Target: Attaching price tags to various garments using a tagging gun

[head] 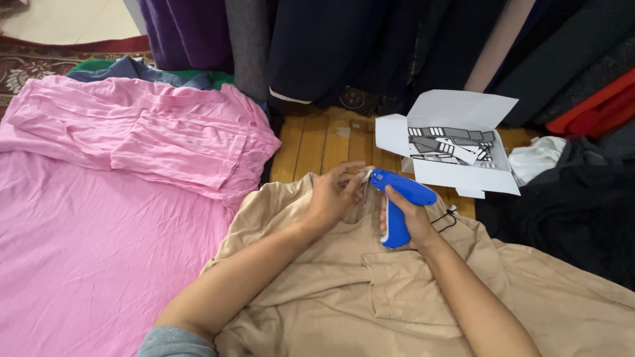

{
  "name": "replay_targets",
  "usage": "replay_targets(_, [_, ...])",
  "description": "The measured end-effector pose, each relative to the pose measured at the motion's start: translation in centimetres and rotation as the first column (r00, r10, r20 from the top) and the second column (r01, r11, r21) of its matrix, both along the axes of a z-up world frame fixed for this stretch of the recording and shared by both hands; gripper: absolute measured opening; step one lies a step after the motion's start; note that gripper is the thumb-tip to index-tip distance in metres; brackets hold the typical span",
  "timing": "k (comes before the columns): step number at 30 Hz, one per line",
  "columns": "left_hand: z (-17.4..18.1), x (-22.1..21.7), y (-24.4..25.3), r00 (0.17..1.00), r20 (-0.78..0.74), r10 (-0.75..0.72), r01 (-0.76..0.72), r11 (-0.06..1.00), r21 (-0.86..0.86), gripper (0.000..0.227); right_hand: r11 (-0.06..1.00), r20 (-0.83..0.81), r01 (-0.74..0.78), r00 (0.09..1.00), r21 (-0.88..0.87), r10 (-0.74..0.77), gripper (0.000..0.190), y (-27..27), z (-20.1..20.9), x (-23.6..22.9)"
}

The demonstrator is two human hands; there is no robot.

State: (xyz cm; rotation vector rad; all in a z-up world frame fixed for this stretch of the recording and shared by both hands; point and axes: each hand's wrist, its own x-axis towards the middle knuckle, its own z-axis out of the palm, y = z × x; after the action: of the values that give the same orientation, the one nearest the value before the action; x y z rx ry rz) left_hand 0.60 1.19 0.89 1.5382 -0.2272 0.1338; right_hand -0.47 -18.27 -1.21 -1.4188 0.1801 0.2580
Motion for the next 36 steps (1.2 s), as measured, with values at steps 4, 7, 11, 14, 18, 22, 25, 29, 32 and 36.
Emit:
replay_targets(4, [-0.8, 0.9, 0.3, 0.997, 0.07, 0.043, -0.056, 0.979, 0.197, 0.018, 1.0, -0.022, 0.009, 1.0, -0.003, -0.009, 0.048, 0.3, 0.4, -0.1])
replay_targets(7, [-1.8, 1.9, 0.7, 0.983, 0.169, 0.069, -0.112, 0.96, 0.255, 0.016, 1.0, -0.055, 0.006, 0.998, -0.024, -0.008, 0.049, 0.1, 1.0, 0.0])
replay_targets(11, [-2.4, 3.7, 2.3, 0.965, 0.199, 0.17, -0.243, 0.861, 0.446, 0.013, 0.997, -0.024, 0.04, 0.999, -0.072, -0.042, 0.046, -0.8, 3.1, -0.1])
replay_targets(14, [-4.4, 5.4, 2.5, 0.972, 0.187, 0.141, -0.222, 0.811, 0.542, 0.014, 0.976, 0.058, 0.085, 0.996, -0.199, -0.074, 0.043, 0.3, 6.8, -1.8])
replay_targets(18, [-5.9, 6.2, 3.1, 0.983, 0.181, 0.026, -0.15, 0.678, 0.719, 0.024, 0.859, 0.41, 0.054, 0.893, -0.508, 0.186, 0.028, -0.8, 7.8, -3.2])
replay_targets(22, [-5.2, 5.9, 3.8, 0.985, 0.174, -0.022, -0.117, 0.658, 0.744, 0.029, 0.721, 0.503, 0.117, 0.791, -0.683, 0.348, 0.025, -4.3, 11.5, -3.3])
replay_targets(25, [-4.3, 5.6, 4.1, 0.988, 0.13, -0.086, -0.047, 0.632, 0.773, 0.041, 0.552, 0.35, 0.233, 0.93, -0.801, 0.116, 0.034, -6.2, 15.2, -4.9])
replay_targets(29, [-5.3, 6.5, 4.1, 0.975, 0.19, -0.116, -0.082, 0.606, 0.791, 0.03, 0.202, 0.687, 0.68, 0.583, -0.704, 0.434, 0.039, -8.9, 16.0, -5.1])
replay_targets(32, [-5.9, 6.9, 4.1, 0.968, 0.219, -0.125, -0.096, 0.619, 0.779, 0.021, 0.004, 0.69, 0.838, 0.447, -0.546, 0.569, 0.054, -10.9, 13.5, -2.1])
replay_targets(36, [-5.6, 6.9, 4.4, 0.967, 0.226, -0.119, -0.107, 0.614, 0.782, 0.016, -0.032, 0.682, 0.844, 0.455, -0.536, 0.572, 0.057, -11.6, 8.7, 3.4])
